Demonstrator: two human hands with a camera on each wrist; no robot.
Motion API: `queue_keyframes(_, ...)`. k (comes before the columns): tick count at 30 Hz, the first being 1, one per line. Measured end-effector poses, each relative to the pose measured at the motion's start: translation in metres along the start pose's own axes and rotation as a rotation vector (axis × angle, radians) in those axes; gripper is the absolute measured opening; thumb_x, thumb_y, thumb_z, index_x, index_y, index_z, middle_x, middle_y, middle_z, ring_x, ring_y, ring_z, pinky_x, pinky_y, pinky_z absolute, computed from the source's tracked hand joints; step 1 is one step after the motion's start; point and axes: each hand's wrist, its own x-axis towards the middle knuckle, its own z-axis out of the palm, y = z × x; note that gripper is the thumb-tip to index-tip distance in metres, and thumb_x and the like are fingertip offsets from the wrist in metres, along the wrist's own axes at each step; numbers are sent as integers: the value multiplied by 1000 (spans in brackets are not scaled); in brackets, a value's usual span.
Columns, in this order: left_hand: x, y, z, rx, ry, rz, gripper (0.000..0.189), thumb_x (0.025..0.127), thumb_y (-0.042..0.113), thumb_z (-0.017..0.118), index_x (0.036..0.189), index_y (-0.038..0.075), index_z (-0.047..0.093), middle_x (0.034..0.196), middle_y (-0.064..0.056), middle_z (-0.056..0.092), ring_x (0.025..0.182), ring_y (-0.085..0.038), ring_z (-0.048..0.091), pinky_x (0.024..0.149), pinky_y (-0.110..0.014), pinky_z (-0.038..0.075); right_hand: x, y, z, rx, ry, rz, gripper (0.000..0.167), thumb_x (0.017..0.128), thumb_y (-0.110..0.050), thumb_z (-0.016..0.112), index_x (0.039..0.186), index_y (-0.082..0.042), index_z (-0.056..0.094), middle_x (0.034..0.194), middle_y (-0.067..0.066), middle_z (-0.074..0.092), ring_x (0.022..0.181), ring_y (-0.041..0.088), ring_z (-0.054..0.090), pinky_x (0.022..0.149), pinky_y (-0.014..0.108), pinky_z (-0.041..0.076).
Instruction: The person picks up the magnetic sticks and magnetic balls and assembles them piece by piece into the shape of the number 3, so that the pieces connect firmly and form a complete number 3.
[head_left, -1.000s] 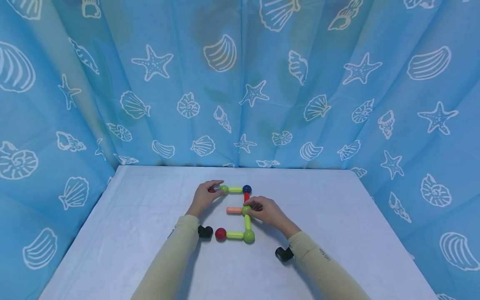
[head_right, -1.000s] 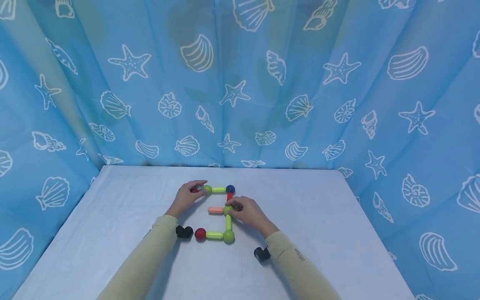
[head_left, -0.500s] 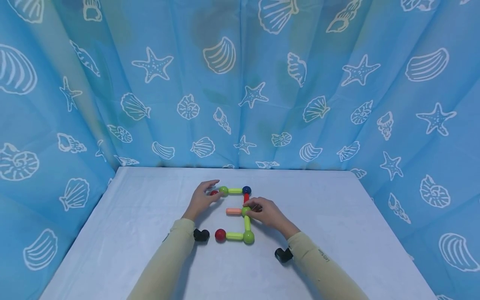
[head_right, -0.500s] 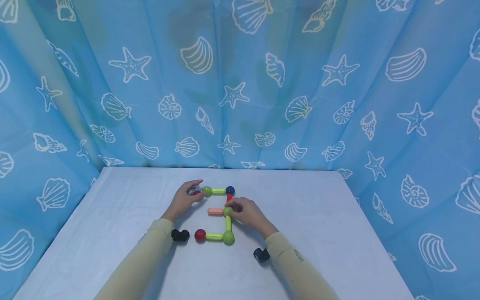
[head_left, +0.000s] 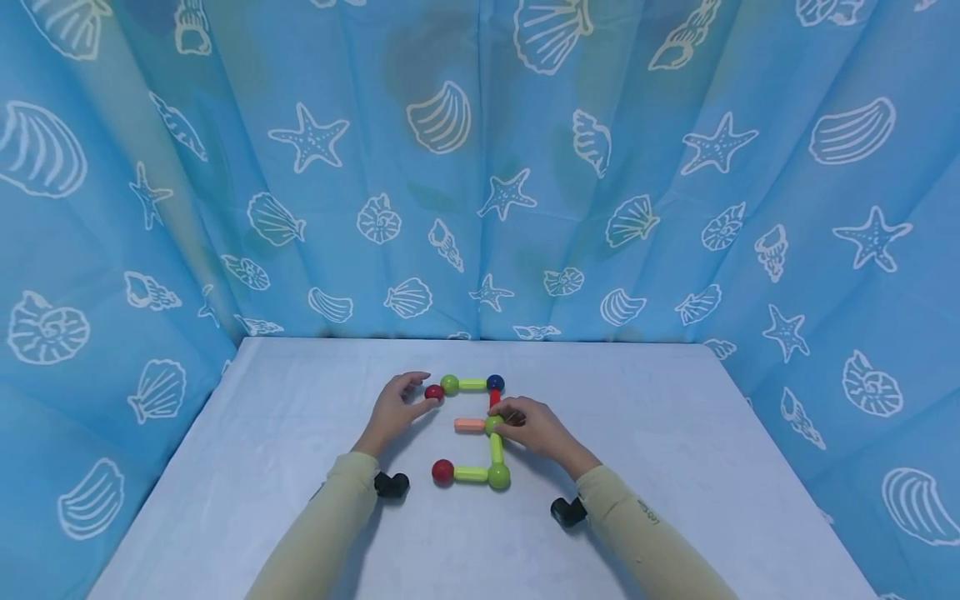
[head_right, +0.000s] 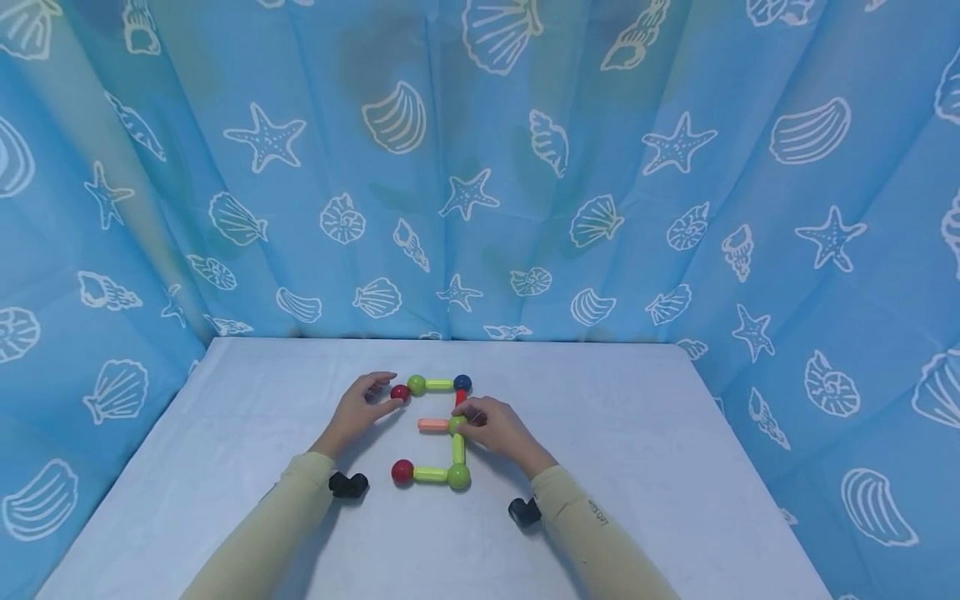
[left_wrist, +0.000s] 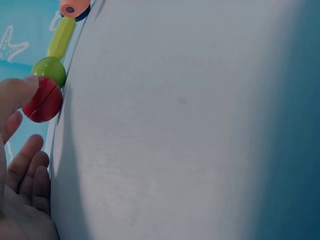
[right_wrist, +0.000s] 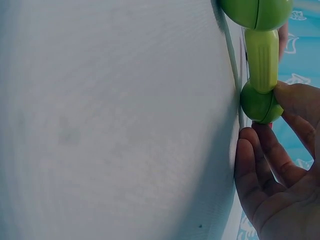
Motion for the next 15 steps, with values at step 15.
queue_keyframes(15, 0, -3, 0, 23, 2, 13, 35, 91, 20, 78, 124, 14, 67, 123, -5, 65, 121, -25, 56, 106, -45, 44, 0, 2, 1, 2, 8, -19, 23, 95, -23, 74, 117, -26, 71, 106, -6, 67, 97, 16, 61, 91, 38, 53)
